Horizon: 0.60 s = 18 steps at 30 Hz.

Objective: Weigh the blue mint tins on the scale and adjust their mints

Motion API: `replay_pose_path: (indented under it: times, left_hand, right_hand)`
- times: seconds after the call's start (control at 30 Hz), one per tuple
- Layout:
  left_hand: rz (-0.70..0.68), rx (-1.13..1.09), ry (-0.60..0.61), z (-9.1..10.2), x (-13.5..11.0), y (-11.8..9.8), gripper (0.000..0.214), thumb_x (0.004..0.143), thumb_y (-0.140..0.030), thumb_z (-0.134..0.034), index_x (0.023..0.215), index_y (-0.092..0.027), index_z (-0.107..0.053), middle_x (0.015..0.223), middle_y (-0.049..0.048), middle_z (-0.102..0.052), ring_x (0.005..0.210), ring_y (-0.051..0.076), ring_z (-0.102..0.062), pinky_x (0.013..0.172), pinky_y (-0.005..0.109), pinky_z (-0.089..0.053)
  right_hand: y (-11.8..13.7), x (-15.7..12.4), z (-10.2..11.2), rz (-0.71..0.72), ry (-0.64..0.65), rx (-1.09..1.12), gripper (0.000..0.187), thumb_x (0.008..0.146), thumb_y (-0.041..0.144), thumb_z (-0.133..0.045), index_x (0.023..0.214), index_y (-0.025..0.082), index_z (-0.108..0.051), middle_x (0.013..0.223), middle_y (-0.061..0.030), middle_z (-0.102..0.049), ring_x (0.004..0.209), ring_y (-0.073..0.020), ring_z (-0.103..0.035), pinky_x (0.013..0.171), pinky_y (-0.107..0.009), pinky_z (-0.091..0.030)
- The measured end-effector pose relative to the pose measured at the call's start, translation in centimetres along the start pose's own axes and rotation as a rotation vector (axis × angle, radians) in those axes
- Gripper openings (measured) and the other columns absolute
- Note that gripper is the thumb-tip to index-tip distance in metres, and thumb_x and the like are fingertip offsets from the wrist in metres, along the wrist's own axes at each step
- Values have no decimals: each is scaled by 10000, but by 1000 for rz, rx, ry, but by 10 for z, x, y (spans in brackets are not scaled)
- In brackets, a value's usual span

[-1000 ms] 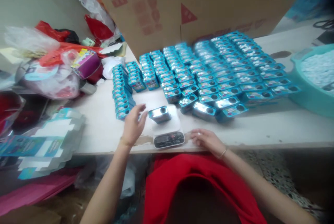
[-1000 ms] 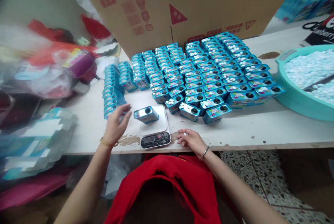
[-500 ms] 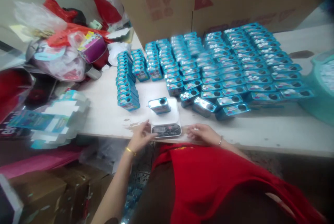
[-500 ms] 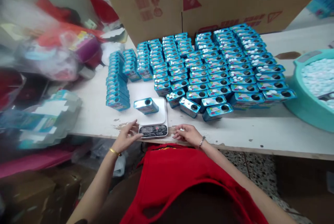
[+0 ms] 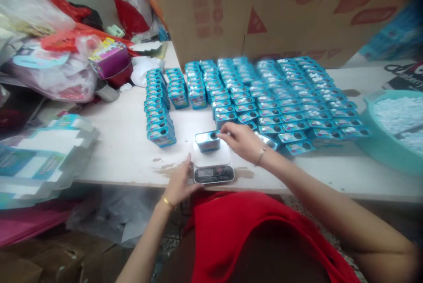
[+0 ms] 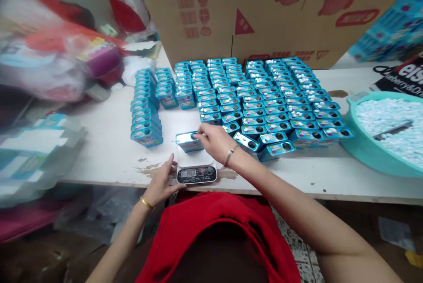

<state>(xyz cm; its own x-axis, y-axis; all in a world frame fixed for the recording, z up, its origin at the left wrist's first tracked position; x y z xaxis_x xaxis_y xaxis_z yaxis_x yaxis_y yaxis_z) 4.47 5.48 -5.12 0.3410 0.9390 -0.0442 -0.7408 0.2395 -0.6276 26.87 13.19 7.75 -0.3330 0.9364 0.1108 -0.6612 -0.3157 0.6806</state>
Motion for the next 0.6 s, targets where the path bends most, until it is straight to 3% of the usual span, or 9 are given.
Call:
replay_pose_path:
  times: [0.13, 0.2, 0.3, 0.4, 0.6]
  left_hand:
    - [17, -20, -32, 0, -5, 2, 1052, 738, -456, -706, 1501, -251, -11, 1248, 130, -509, 1063, 267, -554, 940, 450, -457]
    - [35, -37, -56, 1, -8, 3, 1013, 758, -477, -684, 1500, -255, -30, 1263, 128, -506, 1068, 258, -555, 946, 440, -457]
    - [46, -57, -84, 3, -12, 4, 951, 788, -488, -650, 1498, -260, -60, 1262, 123, -511, 1052, 245, -566, 950, 433, -457]
    - [42, -58, -114, 4, -14, 1, 891, 810, -477, -625, 1495, -265, -95, 1244, 120, -525, 1031, 241, -576, 948, 426, -462]
    - [21, 50, -204, -5, -18, -5, 877, 794, -501, -631, 1482, -249, -147, 1377, 148, -429, 1240, 303, -458, 1049, 471, -382]
  right_hand:
    - [21, 34, -18, -59, 222, -294, 133, 916, 296, -563, 912, 167, -593, 813, -65, -628, 762, -190, -593, 670, -265, -396]
    - [24, 40, -24, -77, 269, -394, 206, 903, 348, -587, 1005, 169, -578, 839, -85, -634, 767, -211, -606, 662, -278, -415]
    - [26, 42, -27, -58, 238, -438, 325, 877, 403, -619, 1079, 157, -554, 860, -112, -633, 763, -239, -615, 650, -300, -440]
    - [25, 41, -27, -42, 237, -438, 285, 889, 362, -608, 1058, 137, -560, 907, -133, -624, 800, -251, -616, 664, -314, -457]
    - [27, 38, -32, 44, 232, -366, 241, 878, 214, -603, 1090, 104, -575, 1041, -149, -571, 913, -252, -592, 772, -350, -480]
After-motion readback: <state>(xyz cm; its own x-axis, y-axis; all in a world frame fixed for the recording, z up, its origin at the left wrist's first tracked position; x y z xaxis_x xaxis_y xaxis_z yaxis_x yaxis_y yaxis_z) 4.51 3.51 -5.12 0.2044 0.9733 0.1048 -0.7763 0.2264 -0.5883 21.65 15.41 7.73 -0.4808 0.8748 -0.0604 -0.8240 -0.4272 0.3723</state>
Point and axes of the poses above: each hand's wrist, its own x-axis towards the middle knuckle, its own z-axis out of the back of the hand, y = z × x, the point moved 5 cm from there along x, towards the middle knuckle
